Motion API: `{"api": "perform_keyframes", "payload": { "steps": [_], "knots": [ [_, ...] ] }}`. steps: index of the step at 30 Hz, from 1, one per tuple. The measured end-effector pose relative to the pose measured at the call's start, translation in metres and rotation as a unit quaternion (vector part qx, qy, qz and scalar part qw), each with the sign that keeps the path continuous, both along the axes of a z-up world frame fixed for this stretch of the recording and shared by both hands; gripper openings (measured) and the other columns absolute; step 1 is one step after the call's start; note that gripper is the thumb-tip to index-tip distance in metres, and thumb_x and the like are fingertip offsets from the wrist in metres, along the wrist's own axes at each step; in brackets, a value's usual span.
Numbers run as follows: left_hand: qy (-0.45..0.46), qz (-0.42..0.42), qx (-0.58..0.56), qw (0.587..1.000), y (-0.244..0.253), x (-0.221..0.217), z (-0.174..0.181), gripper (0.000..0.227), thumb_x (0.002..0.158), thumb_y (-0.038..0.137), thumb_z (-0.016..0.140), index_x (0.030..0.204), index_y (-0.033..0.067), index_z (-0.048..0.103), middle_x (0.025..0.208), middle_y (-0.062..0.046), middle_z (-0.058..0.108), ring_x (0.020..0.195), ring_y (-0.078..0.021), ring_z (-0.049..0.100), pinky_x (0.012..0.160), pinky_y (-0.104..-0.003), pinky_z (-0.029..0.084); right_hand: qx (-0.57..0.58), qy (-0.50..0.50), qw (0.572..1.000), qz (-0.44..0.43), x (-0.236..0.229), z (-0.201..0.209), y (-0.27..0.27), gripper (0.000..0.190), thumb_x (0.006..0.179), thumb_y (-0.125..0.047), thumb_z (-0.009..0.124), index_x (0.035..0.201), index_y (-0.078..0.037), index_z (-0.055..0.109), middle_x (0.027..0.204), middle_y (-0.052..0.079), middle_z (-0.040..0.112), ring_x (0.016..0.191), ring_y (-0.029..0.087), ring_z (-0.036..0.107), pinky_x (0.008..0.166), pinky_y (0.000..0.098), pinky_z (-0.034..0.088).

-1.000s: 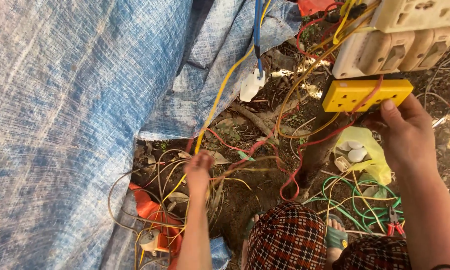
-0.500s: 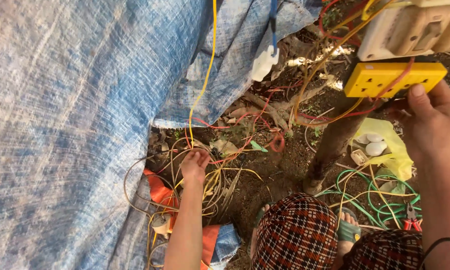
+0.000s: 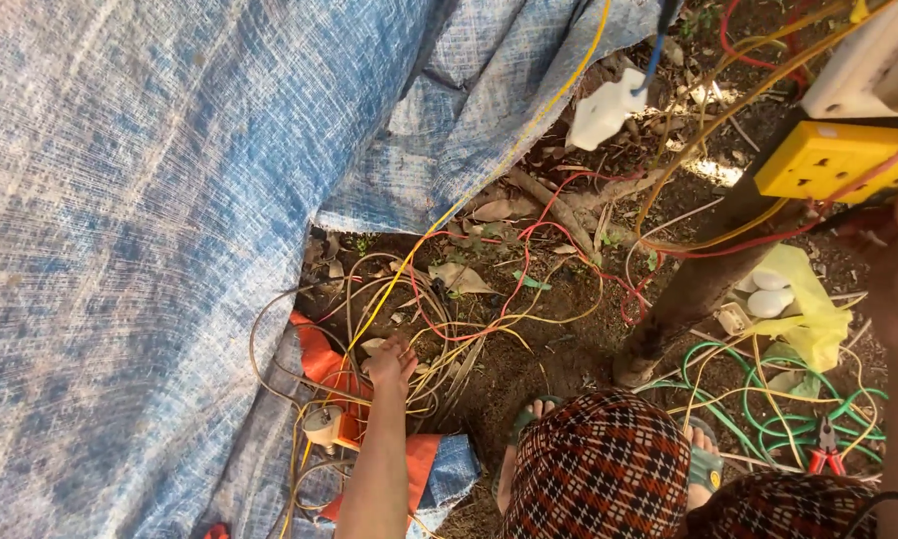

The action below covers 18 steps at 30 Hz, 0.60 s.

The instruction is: The person sits on the ground in front of a wooden post holding wall-mounted sockets and a yellow multi-socket power strip. They insert wire ends into the power strip's sockets, pull and position red and yellow wires, and press connections into place, working on one wire at a time.

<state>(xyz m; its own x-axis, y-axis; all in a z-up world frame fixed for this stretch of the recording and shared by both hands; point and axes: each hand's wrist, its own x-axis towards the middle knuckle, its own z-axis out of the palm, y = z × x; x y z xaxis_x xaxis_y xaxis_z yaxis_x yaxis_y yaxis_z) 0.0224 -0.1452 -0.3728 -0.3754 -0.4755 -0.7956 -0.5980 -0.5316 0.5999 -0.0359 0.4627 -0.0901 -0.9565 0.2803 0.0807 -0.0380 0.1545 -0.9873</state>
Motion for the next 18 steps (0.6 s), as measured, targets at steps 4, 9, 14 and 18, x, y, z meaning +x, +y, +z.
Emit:
{"api": "perform_keyframes", "payload": {
  "steps": [4, 9, 14, 18],
  "knots": [
    [0.084, -0.136, -0.171, 0.972, 0.026, -0.009, -0.021, 0.02, 0.099, 0.006, 0.065, 0.118, 0.0001, 0.071, 0.101, -0.02, 0.071, 0.077, -0.0237, 0.064, 0.067, -0.043, 0.051, 0.015, -0.035, 0.999, -0.03, 0.0, -0.046, 0.043, 0.035, 0.122, -0.043, 0.047, 0.129, -0.01, 0.057, 0.115, 0.001, 0.062, 0.109, 0.014, 0.06, 0.103, 0.0406, 0.048],
    [0.137, -0.365, -0.486, 0.782, 0.071, -0.047, -0.029, 0.017, 0.095, 0.01, 0.067, 0.108, 0.0033, 0.075, 0.109, -0.015, 0.071, 0.083, -0.0314, 0.071, 0.072, -0.044, 0.059, 0.097, -0.046, 0.994, -0.02, 0.01, -0.121, 0.112, 0.031, 0.122, -0.038, 0.048, 0.126, -0.008, 0.056, 0.116, 0.004, 0.063, 0.112, 0.016, 0.061, 0.106, 0.0407, 0.049],
    [0.061, -0.389, -0.527, 0.753, 0.085, -0.086, -0.037, 0.013, 0.095, 0.007, 0.065, 0.095, 0.0045, 0.077, 0.107, -0.016, 0.072, 0.089, -0.0353, 0.072, 0.073, -0.046, 0.061, 0.139, -0.032, 0.99, 0.014, 0.022, -0.124, 0.129, 0.026, 0.122, -0.032, 0.048, 0.122, -0.006, 0.055, 0.117, 0.006, 0.063, 0.116, 0.017, 0.061, 0.109, 0.0408, 0.05],
    [-0.058, -0.483, -0.505, 0.713, 0.078, -0.1, -0.052, 0.014, 0.094, 0.007, 0.065, 0.099, 0.0062, 0.078, 0.105, -0.018, 0.074, 0.09, -0.0356, 0.073, 0.069, -0.045, 0.063, 0.019, -0.047, 0.999, 0.007, 0.034, -0.082, 0.099, 0.037, 0.123, -0.045, 0.047, 0.134, -0.011, 0.054, 0.119, 0.003, 0.063, 0.116, 0.014, 0.06, 0.111, 0.0429, 0.046]
  ]
}}
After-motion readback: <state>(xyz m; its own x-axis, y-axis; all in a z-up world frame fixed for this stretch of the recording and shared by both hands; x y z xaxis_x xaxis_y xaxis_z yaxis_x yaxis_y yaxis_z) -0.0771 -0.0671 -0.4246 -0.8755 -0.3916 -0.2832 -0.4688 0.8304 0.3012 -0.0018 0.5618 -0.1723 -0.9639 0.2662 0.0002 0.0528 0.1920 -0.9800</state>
